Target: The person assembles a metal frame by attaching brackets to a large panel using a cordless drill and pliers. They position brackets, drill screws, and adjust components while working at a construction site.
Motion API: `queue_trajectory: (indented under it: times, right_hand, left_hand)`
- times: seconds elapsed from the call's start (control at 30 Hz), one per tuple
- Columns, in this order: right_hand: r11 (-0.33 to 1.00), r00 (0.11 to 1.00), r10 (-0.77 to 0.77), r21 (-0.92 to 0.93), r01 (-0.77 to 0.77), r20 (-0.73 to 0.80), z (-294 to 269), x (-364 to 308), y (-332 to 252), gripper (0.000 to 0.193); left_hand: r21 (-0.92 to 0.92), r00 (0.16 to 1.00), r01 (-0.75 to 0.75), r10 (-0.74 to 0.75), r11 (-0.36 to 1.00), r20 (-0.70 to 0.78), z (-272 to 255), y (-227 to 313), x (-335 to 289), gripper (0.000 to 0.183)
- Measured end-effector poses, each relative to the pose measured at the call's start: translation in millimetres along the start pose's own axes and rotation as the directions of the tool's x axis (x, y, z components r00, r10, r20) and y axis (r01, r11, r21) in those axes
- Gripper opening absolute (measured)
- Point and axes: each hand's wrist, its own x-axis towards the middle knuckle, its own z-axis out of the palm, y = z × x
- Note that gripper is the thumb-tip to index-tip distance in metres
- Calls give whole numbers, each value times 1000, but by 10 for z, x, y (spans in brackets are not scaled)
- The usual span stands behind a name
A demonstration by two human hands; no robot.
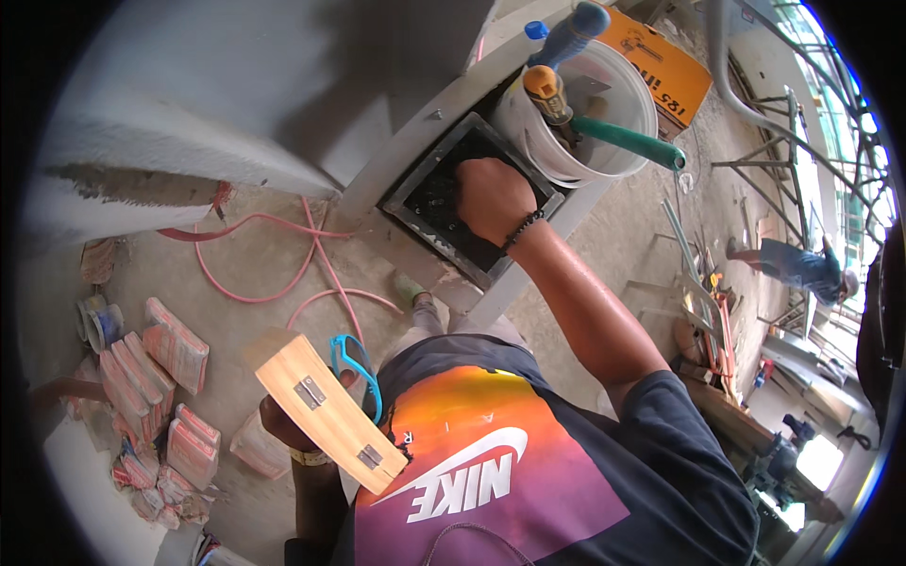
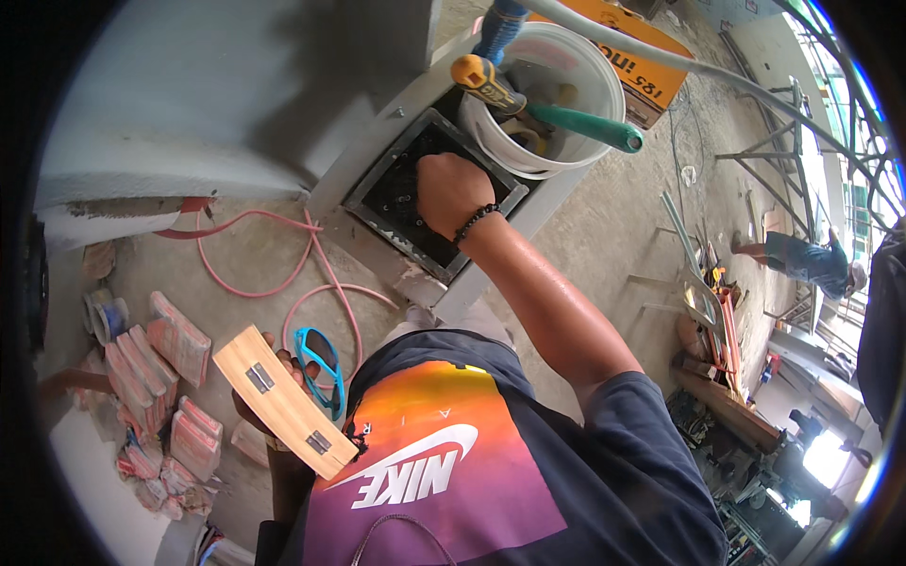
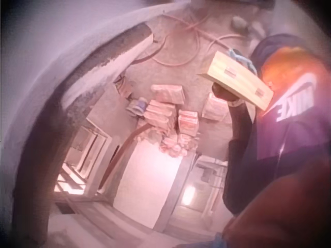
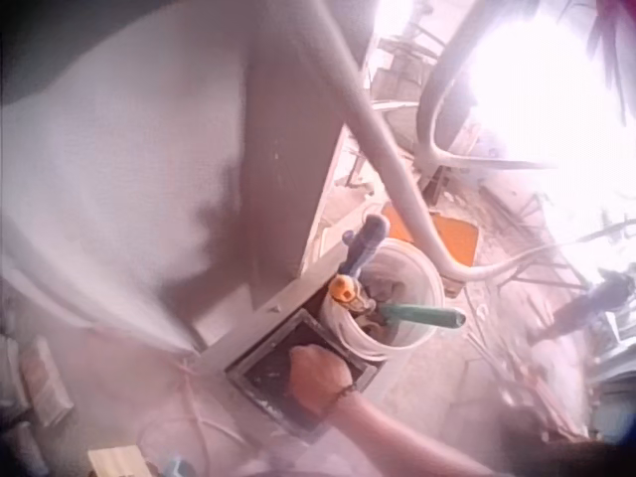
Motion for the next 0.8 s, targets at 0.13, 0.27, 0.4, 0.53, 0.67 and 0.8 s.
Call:
queue_trajectory:
  times: [0.13, 0.27, 0.4, 0.53, 0.67, 0.8]
  right_hand:
    - [998, 997, -44, 47, 47, -57, 27, -18, -65, 18]
    - [997, 993, -70, 13, 71, -94, 35, -51, -11, 18]
    - [992, 991, -128, -28, 126, -46, 50, -53, 37, 18]
    - [991, 989, -131, 17, 133, -72, 77, -63, 65, 19]
    - [997, 997, -43, 59, 46, -59, 36, -46, 71, 22]
    - [1000, 995, 24, -10, -26, -101, 9, -63, 48, 23]
  left_hand:
    - [-376, 985, 13, -75, 926, -153, 180, -181, -161, 67]
    - [571, 907, -308, 416, 761, -65, 346, -92, -79, 53]
    - [675, 853, -322, 513, 664, -98, 491, 88, 62, 50]
    - [-287, 920, 16, -126, 958, -371, 779, 510, 99, 56]
    - [-635, 929, 130, -317, 762, -190, 864, 719, 149, 54]
    - [-721, 941, 144, -319, 678, -112, 861, 741, 127, 53]
